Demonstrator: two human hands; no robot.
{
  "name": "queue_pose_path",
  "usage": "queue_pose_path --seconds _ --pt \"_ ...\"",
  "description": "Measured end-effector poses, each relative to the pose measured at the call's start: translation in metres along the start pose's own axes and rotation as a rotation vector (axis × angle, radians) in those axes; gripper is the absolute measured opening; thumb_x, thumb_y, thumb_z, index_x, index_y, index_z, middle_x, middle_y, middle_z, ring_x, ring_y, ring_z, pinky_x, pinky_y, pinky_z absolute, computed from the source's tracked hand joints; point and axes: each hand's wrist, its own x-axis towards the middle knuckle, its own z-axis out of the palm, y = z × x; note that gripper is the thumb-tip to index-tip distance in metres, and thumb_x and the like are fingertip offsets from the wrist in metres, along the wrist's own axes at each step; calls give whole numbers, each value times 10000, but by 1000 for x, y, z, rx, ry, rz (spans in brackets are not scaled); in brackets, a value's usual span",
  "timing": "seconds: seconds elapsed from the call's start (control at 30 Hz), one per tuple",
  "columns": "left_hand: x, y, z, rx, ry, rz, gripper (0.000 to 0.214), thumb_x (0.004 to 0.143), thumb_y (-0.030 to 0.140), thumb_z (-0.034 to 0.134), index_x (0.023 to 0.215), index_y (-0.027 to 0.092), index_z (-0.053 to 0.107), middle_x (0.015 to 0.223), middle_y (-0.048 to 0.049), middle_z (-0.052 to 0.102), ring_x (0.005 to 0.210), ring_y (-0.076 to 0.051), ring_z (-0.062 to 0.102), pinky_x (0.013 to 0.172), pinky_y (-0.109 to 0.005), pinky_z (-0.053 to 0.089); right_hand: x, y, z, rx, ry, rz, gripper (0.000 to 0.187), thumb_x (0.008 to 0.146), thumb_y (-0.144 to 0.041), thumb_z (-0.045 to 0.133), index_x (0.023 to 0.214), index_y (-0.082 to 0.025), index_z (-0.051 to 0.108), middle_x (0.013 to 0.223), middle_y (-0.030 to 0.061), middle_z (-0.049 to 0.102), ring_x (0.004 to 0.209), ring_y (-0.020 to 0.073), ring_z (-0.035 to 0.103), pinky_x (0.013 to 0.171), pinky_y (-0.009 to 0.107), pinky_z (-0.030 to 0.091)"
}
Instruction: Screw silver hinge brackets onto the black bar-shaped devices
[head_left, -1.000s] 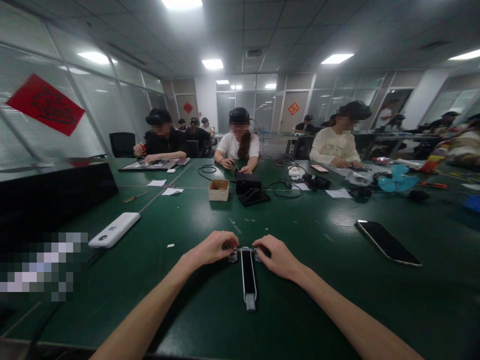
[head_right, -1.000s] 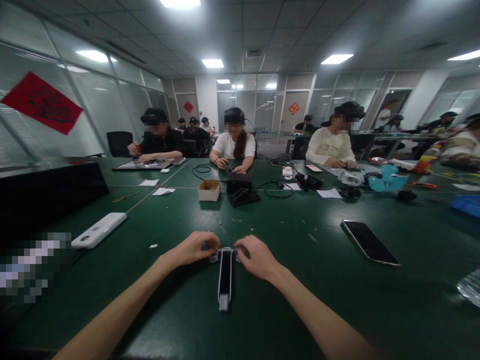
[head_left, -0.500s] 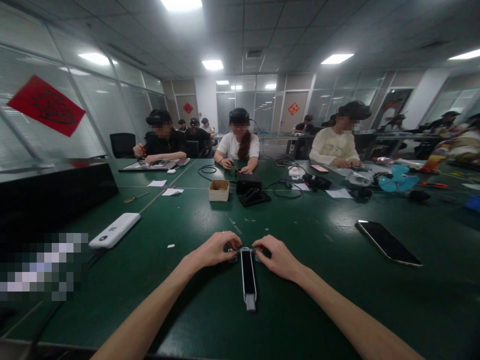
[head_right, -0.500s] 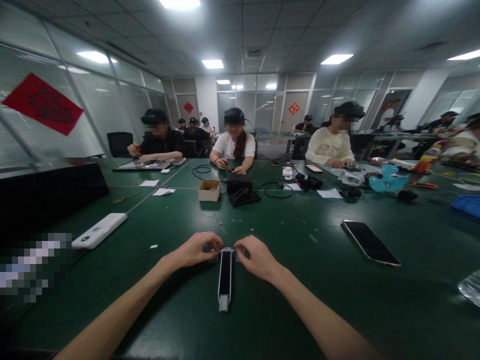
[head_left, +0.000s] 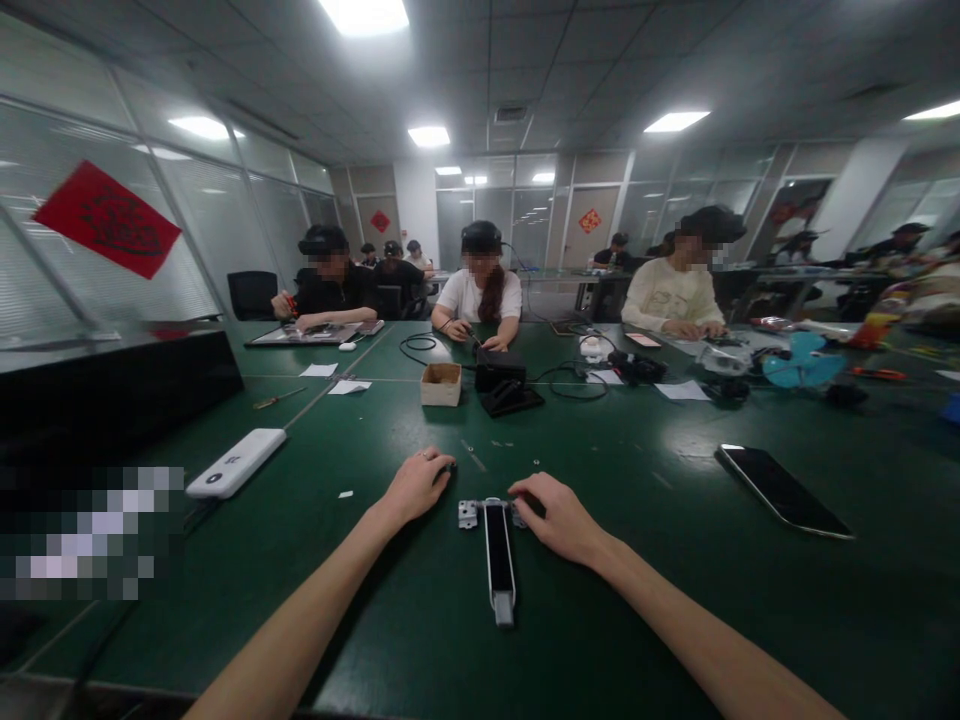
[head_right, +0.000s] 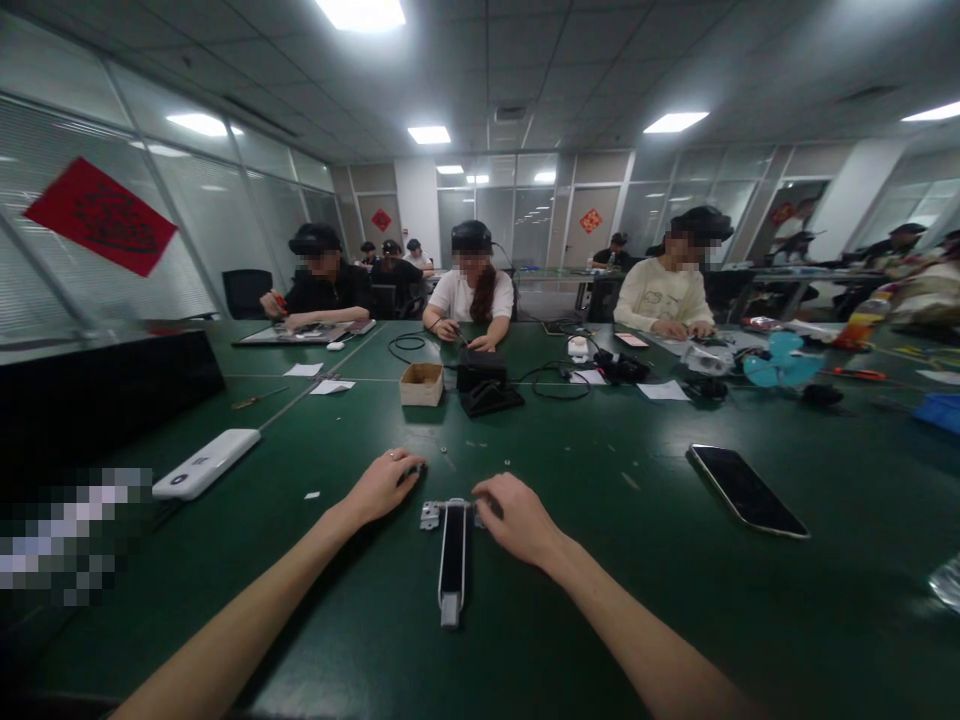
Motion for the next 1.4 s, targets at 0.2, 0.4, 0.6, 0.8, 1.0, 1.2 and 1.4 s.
queue_pose_path --seconds 0.2,0.4,0.6,0.8,1.0,1.2,1.4 --pt "1 7 -2 19 -22 -43 207 898 187 467 1008 191 643 1022 -71 610 949 -214 570 817 -312 448 0 1 0 36 -15 17 220 899 -239 478 1042 -166 628 983 66 631 873 175 583 764 316 503" --pt "1 10 -5 73 -29 -36 163 907 180 454 922 173 617 957 -68 617 893 -204 584 763 -295 441 -1 4 2 40 3 16 205 897 -238 490 1043 -188 624 979 57 631 856 173 588 741 313 517" --pt "0 16 -6 -54 -5 -53 150 913 196 444 894 152 587 908 -68 627 833 -193 596 724 -283 443 0 3 2 9 74 -59 191 888 -195 495 1023 -170 628 937 67 637 834 175 592 722 322 524" --pt "-8 53 -18 -458 -16 81 173 891 266 486 883 168 627 835 -10 665 733 -141 604 670 -231 446 -1 -11 0 -44 198 -278 173 850 -149 536 1004 -173 611 909 66 648 837 184 589 739 339 509" --pt "-14 77 -19 -678 -18 81 93 815 215 577 864 150 622 743 12 663 642 -109 592 599 -193 440 -2 -16 6 -50 276 -405 76 829 -194 593 904 -183 598 821 50 636 775 183 565 685 319 488" --pt "-17 79 -16 -726 17 165 113 818 193 571 919 150 598 728 21 634 626 -101 561 604 -196 436 -1 -12 9 -19 311 -397 48 853 -178 570 888 -190 601 814 45 636 771 174 567 680 306 492" --pt "-18 78 -17 -707 -2 230 187 845 211 548 1023 155 560 756 18 620 658 -112 574 639 -217 451 -1 -15 7 8 289 -403 102 847 -147 560 925 -188 612 845 48 641 798 175 578 697 302 505"
